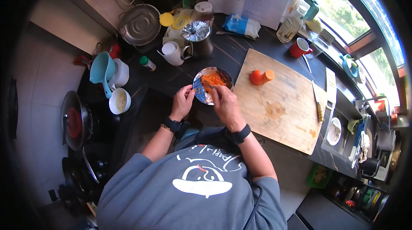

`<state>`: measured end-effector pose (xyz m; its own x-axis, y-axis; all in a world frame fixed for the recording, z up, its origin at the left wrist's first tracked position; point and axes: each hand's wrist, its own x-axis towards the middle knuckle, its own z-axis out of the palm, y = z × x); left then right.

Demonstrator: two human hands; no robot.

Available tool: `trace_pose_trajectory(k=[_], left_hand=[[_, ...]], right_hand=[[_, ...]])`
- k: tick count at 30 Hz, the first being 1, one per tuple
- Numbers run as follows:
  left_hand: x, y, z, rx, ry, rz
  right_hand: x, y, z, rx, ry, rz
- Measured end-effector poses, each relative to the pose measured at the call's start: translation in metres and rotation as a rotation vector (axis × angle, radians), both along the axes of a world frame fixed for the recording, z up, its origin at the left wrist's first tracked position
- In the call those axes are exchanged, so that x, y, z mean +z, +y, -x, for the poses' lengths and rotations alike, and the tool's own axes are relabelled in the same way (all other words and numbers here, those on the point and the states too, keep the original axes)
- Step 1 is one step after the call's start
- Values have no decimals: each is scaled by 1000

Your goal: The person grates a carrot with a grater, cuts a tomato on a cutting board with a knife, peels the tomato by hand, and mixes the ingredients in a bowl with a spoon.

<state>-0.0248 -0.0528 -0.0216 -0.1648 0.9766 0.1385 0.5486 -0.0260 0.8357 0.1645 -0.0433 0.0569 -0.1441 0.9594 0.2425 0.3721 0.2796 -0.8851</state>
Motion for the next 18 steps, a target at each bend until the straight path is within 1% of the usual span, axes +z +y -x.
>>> trace_pose_trajectory(k=[1, 2, 3, 5, 6, 8, 10, 13, 14, 16, 17, 18], left_hand=[[-2, -2, -2, -12, -10, -13], [-3, -2, -4, -13, -11, -13], [-4, -1, -5, -6, -23, -6], [-4, 2, -3, -1, -28, -2], [-5, 3, -3, -1, -43, 21], [-9, 4, -3, 0, -62, 45], [-14, 5, -5, 9, -91, 8], [-12, 8, -9, 29, -104, 54], [-10, 7, -10, 28, -103, 53], [10, 7, -17, 166, -269, 98], [12, 8, -16, 167, -272, 98], [12, 9, -13, 184, -204, -62]], right_hand=[[5, -3, 3, 14, 6, -62], [-1, -2, 7, 72, 45, -71], [-7, -2, 7, 71, 46, -73], [-15, 1, 4, 59, -60, -30], [-10, 1, 0, 22, -103, 44], [2, -2, -2, 35, -63, 40], [19, -9, -1, 90, 5, 7], [7, -10, 5, 157, -27, -67], [6, -10, 3, 155, -27, -68], [7, -8, -7, 77, -58, 23], [7, -7, -13, 40, -76, 70], [15, -9, -18, 75, -36, 49]])
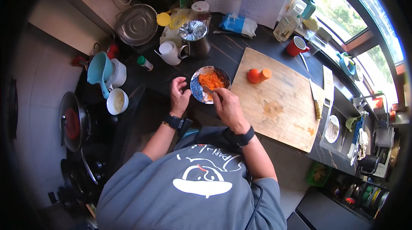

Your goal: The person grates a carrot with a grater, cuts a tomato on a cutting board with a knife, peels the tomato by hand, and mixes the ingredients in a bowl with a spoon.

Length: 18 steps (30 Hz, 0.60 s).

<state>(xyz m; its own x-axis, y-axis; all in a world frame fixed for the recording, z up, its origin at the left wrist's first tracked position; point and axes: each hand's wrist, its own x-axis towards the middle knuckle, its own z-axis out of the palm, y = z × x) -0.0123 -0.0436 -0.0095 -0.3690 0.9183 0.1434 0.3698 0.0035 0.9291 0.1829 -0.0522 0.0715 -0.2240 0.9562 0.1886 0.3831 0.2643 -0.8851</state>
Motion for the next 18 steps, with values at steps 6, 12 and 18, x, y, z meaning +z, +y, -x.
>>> trace_pose_trajectory(k=[6, 12, 18], left_hand=[[11, 3, -4, -212, 207, -165], [20, -4, -7, -356, 508, -199], [19, -3, -11, -220, 402, -221]], right_hand=[[-1, -7, -9, 186, -198, -65], [24, -9, -25, 217, -240, -65], [-14, 0, -16, 85, -294, 11]])
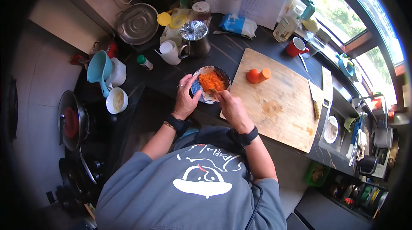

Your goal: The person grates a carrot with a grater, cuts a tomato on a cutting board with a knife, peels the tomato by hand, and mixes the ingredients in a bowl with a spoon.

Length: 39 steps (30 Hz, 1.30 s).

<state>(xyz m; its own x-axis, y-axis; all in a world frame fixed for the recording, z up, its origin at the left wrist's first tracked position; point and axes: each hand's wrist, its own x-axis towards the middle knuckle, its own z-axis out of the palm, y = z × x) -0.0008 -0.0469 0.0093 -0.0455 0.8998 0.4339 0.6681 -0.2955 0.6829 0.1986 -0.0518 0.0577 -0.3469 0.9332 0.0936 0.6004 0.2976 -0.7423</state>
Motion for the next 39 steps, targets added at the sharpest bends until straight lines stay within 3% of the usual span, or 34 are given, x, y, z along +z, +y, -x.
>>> trace_pose_trajectory(k=[2, 3, 7, 10, 12, 17, 20, 24, 28, 32, 35, 39], left_hand=[[-7, -4, 4, 65, 11, -17], [-14, -4, 6, 113, -78, 101], [-41, -3, 16, 93, -241, 386], [-47, -3, 16, 86, -268, 342], [-49, -3, 18, 86, -234, 348], [-54, -2, 17, 72, -291, 355], [-49, -2, 17, 79, -276, 370], [-35, -4, 14, 82, -344, 434], [-38, -4, 13, 86, -345, 443], [-40, -4, 15, 78, -340, 434], [-43, -3, 16, 70, -335, 437], [-45, -3, 11, 69, -386, 417]], right_hand=[[16, -2, -1, -84, 136, -40], [20, -2, -3, -84, 135, -40], [16, 2, -4, -210, 18, -71], [-13, 8, 4, -270, -140, -108], [-17, 17, 16, -335, 489, 246], [2, 0, 7, -58, 323, 117], [-10, -5, 7, 122, 72, -91], [-18, 11, 5, 16, 101, -64], [26, -2, 10, 89, 218, 38], [-26, 7, 7, 21, 74, -3], [-2, 14, 0, -65, 200, 111], [-2, 22, -11, -143, 245, 3]])
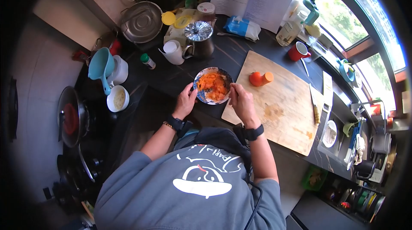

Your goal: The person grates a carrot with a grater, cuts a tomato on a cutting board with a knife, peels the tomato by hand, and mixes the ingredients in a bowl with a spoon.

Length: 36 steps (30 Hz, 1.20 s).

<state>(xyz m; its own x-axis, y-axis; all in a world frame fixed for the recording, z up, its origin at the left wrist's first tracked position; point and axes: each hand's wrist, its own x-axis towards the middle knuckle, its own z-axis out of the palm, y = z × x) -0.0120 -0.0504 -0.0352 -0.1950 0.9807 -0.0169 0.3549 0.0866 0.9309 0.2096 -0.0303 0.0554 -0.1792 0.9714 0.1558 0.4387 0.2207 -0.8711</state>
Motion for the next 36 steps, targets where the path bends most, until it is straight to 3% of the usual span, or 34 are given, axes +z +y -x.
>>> trace_pose_trajectory(k=[3, 5, 10, 12, 13, 14, 17, 22, 26, 28, 31, 34, 36], left_hand=[[6, 0, 0, -1, -66, 56], [-7, 0, 4, -13, 51, -40], [9, 0, 0, -16, -1, 29], [12, 0, -2, -13, -20, 32], [19, 0, -2, -26, -1, 54], [23, 0, -2, -38, 20, 76], [8, 3, 3, -34, 118, 48], [12, 1, 1, -26, 84, 46], [-15, 4, 3, -23, 153, -94], [5, 1, 0, -23, 96, -37], [10, 2, 1, -34, 56, 9], [12, 1, 1, -33, 67, 22], [11, 1, -1, -20, 63, 38]], right_hand=[[-13, 1, 9, 46, -20, -21], [-11, -3, 16, 147, -1, 98], [14, 1, 8, 24, -18, 141], [-4, 13, 11, -33, -89, -144], [-13, 17, 18, -1, -130, -280], [-21, 16, 24, 61, -84, -171], [-16, 5, 38, 290, -61, -172], [27, -22, 20, 456, -113, -136], [25, -28, 17, 435, -215, -85], [7, -23, 18, 431, -262, -65], [-9, 2, 18, 156, -107, -108], [-4, 7, 19, 102, 26, -167], [-11, 3, 17, 101, -57, -236]])
